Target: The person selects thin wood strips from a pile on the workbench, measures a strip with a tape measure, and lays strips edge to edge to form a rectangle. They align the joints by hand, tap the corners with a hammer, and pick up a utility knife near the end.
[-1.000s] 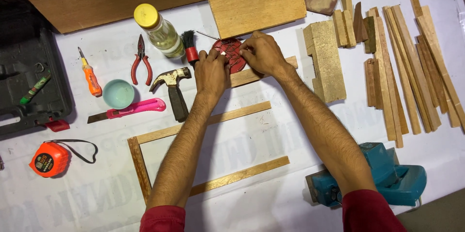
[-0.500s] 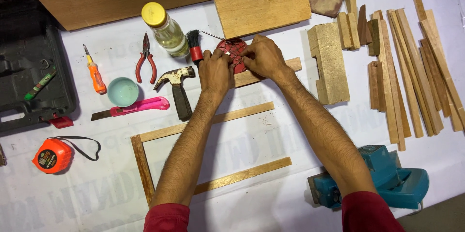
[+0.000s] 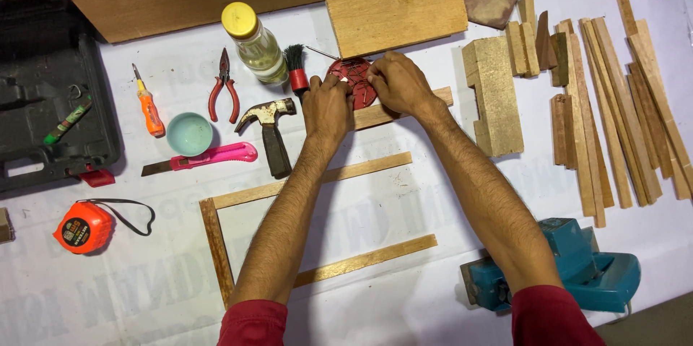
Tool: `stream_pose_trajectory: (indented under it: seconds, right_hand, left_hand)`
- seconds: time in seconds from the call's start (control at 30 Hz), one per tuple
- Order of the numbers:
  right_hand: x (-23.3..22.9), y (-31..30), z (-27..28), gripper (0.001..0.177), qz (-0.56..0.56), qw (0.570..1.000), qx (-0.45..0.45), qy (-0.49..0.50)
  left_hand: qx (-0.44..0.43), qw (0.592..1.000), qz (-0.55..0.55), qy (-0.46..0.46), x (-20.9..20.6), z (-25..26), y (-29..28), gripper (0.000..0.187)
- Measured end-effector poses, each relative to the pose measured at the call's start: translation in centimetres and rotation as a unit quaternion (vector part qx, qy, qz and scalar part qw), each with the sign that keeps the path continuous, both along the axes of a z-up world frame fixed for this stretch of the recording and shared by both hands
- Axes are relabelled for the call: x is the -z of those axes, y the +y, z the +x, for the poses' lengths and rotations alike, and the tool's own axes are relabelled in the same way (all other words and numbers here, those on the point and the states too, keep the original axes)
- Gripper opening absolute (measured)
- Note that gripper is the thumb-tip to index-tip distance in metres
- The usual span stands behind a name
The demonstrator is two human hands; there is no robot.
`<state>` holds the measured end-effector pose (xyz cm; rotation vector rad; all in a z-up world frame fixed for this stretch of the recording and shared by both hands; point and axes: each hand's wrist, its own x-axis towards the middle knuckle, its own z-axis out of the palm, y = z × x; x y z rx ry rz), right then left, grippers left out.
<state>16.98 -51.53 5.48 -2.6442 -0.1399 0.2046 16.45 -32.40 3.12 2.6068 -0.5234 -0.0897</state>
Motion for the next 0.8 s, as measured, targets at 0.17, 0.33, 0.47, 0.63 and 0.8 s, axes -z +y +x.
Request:
stream_pose_trajectory:
  seconds: [0.17, 0.33, 0.47, 0.63, 0.8]
  right_hand:
    - [0.2, -0.4, 0.2, 0.021, 0.008, 1.0, -0.005, -0.025]
    - [-1.1, 0.2, 0.0, 0.019, 0.007, 1.0, 0.018, 0.003]
    - [0.2, 0.0, -0.1, 0.014, 0.008, 0.999, 0.005, -0.031]
    - [0.8, 0.3, 0.0, 0.015, -0.014, 0.998, -0.019, -0.058]
    - [1.2, 0.5, -0.1, 0.009, -0.036, 0.997, -0.025, -0.057]
  left_hand:
    - [0.001, 1.0, -0.006, 0.011, -0.2, -0.1, 0.1, 0.016]
    - [-0.002, 1.0, -0.011, 0.014, -0.1, 0.0, 0.1, 0.017]
    - [0.0, 1.0, -0.007, 0.007, 0.0, 0.0, 0.2, 0.017]
    - [0.004, 1.0, -0.008, 0.001, -0.3, 0.0, 0.2, 0.018]
    - [0.0, 1.0, -0.001, 0.012, 0.5, 0.1, 0.1, 0.018]
